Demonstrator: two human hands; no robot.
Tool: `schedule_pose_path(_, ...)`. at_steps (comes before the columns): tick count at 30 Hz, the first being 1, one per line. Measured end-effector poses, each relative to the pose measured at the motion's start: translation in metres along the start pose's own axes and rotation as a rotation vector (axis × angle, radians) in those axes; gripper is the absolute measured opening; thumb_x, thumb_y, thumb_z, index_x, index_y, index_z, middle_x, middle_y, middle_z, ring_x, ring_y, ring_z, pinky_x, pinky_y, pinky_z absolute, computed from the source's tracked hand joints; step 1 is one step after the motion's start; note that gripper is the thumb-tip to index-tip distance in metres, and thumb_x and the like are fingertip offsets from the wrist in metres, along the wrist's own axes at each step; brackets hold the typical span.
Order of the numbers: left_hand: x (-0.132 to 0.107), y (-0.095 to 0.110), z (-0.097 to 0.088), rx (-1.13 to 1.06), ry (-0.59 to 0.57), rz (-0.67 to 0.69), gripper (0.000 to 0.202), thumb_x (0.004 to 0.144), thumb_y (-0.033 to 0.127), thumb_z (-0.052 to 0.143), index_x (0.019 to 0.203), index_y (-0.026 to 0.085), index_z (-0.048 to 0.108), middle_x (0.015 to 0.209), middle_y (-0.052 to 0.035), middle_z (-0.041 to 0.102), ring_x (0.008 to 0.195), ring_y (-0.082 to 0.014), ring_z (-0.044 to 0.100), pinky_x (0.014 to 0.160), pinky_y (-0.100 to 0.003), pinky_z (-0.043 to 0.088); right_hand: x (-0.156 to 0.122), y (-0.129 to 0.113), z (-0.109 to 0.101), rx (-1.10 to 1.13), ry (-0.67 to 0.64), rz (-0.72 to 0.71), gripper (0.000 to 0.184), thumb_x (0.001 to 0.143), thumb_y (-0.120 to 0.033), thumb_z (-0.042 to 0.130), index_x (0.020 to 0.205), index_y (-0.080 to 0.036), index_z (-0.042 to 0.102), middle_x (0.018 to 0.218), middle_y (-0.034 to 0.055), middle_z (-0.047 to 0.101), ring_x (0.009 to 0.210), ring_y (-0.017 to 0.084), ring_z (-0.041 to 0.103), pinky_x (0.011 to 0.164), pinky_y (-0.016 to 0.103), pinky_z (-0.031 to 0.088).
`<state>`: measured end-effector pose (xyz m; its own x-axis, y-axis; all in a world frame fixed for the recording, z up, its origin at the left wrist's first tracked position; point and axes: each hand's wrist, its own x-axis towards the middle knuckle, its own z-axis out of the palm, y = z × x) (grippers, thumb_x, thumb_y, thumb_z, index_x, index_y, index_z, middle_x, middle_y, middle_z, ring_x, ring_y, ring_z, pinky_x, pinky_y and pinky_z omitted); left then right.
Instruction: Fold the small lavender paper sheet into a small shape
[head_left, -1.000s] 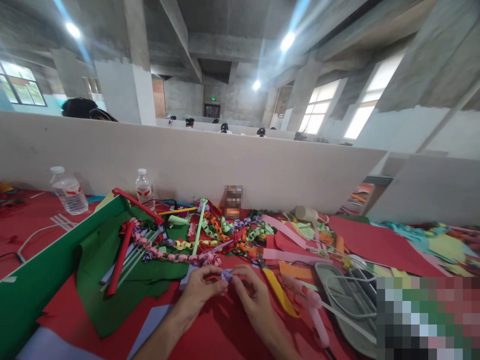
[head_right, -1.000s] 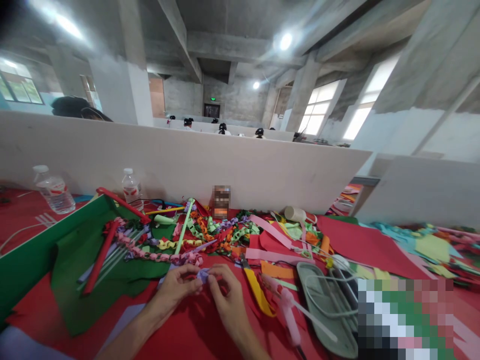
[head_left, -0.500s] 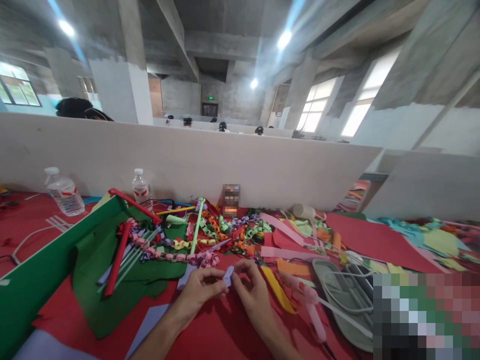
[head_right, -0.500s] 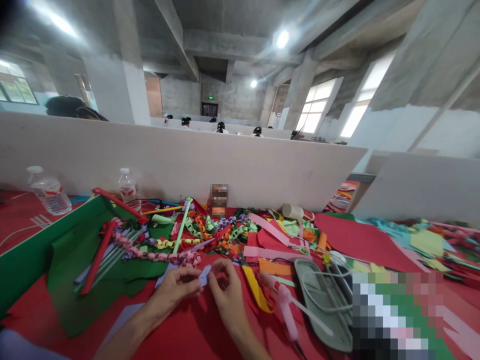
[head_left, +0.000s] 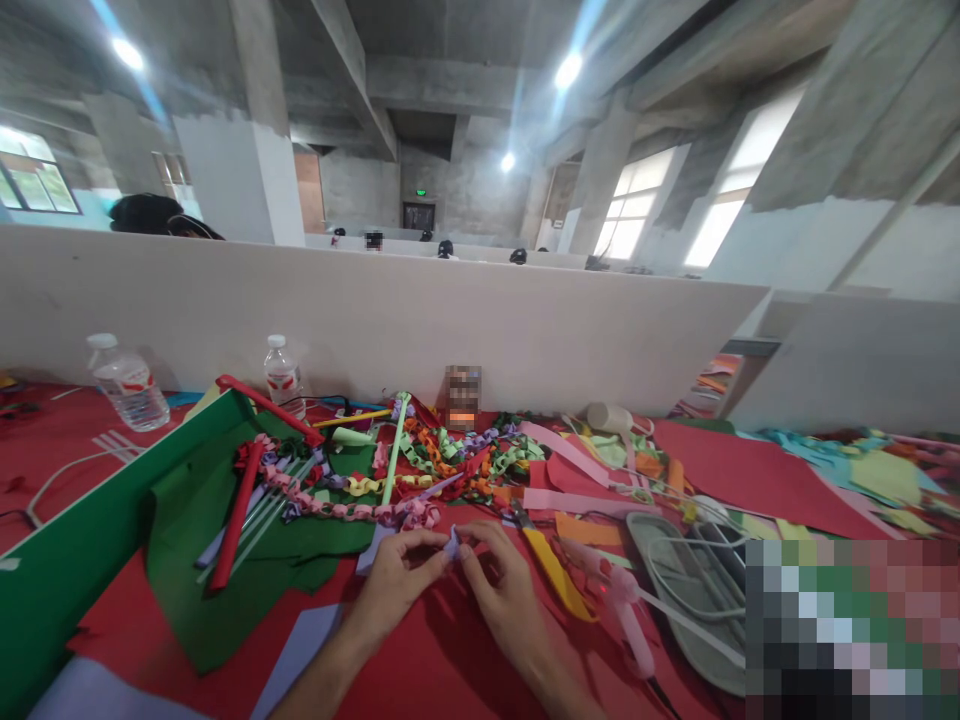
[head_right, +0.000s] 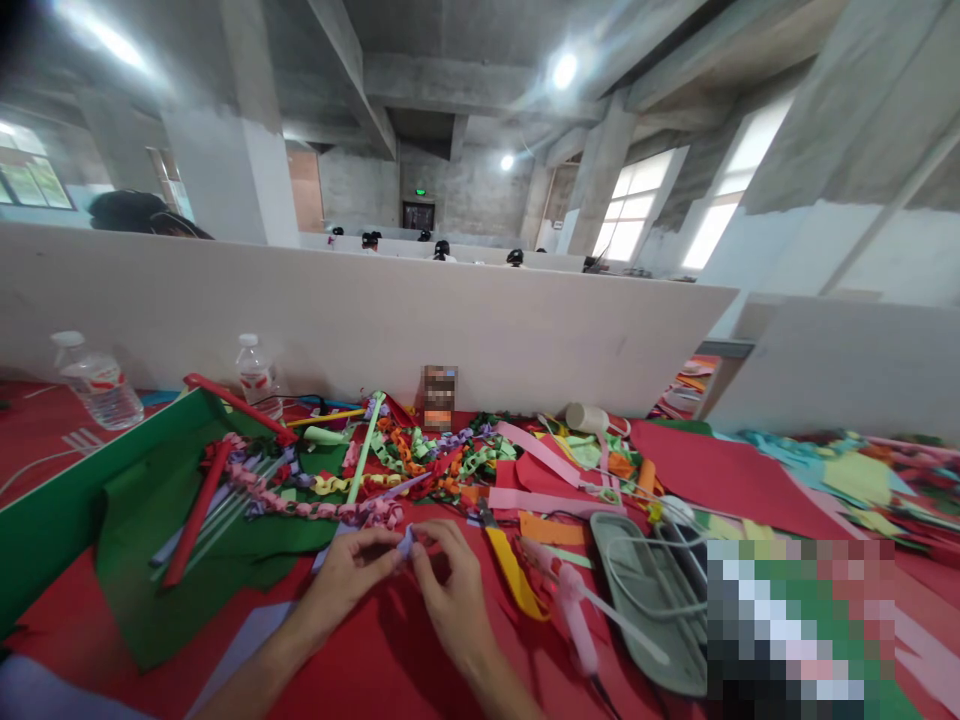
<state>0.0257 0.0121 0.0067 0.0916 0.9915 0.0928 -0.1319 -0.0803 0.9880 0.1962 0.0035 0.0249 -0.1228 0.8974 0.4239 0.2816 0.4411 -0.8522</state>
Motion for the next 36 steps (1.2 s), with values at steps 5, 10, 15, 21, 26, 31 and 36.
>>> schedule_pose_path(5,0.0,0.001,0.0,0.02,0.008,0.008,0.026,0.075,0.039,0.08,0.09,0.018,0.08,0.093,-0.0088,0.08,0.086,-0.0243,0.073,0.081,-0.031,0.056,0.0,0.002,0.001,-0.001,-0.015,0.007,0.018,0.093,-0.034,0.063,0.106,-0.022,0.068,0.105,0.0074,0.069,0.098,0.023,0.064,0.086,0.032,0.051)
schedule_pose_path(10,-0.001,0.01,0.001,0.054,0.002,0.052,0.02,0.076,0.035,0.078,0.081,0.017,0.078,0.082,-0.006,0.078,0.077,-0.0214,0.071,0.075,-0.028,0.055,0.001,-0.001,0.001,0.036,-0.049,0.041,0.021,0.092,-0.04,0.064,0.101,-0.021,0.068,0.102,0.0072,0.071,0.095,0.023,0.065,0.083,0.031,0.051)
schedule_pose_path(15,-0.003,0.014,0.004,0.044,0.083,0.076,0.021,0.072,0.032,0.081,0.085,0.017,0.074,0.081,-0.0041,0.075,0.074,-0.0193,0.07,0.072,-0.026,0.056,0.002,-0.003,0.001,0.084,-0.082,0.093,0.029,0.092,-0.046,0.063,0.09,-0.018,0.07,0.088,0.0063,0.072,0.079,0.021,0.065,0.071,0.028,0.051)
schedule_pose_path(21,-0.004,0.014,0.003,0.208,0.079,0.184,0.018,0.079,0.033,0.075,0.093,0.021,0.081,0.1,-0.008,0.076,0.09,-0.0231,0.069,0.085,-0.03,0.054,0.002,0.002,0.001,0.151,-0.104,0.151,0.035,0.091,-0.05,0.063,0.085,-0.017,0.073,0.079,0.0049,0.072,0.072,0.019,0.063,0.066,0.027,0.048)
schedule_pose_path(26,-0.008,0.02,0.005,0.306,0.071,0.195,0.014,0.084,0.032,0.071,0.081,0.023,0.081,0.08,-0.0053,0.077,0.077,-0.023,0.068,0.073,-0.027,0.052,0.002,0.003,0.001,0.198,-0.119,0.205,0.038,0.087,-0.053,0.066,0.083,-0.016,0.074,0.077,0.0049,0.072,0.071,0.019,0.063,0.065,0.027,0.048)
schedule_pose_path(31,-0.01,0.023,0.005,0.336,0.09,0.186,0.019,0.086,0.035,0.069,0.078,0.021,0.079,0.075,-0.0036,0.076,0.072,-0.0211,0.067,0.068,-0.024,0.05,0.0,0.001,0.005,0.208,-0.079,0.224,0.039,0.086,-0.054,0.068,0.079,-0.016,0.073,0.071,0.0036,0.07,0.066,0.018,0.061,0.062,0.026,0.047)
schedule_pose_path(36,-0.008,0.019,0.005,0.291,0.067,0.161,0.022,0.088,0.037,0.067,0.079,0.02,0.078,0.075,-0.0041,0.075,0.073,-0.0214,0.068,0.07,-0.025,0.052,-0.001,0.0,0.006,0.198,-0.086,0.203,0.041,0.089,-0.054,0.064,0.075,-0.017,0.071,0.065,0.0016,0.065,0.061,0.017,0.058,0.06,0.026,0.045)
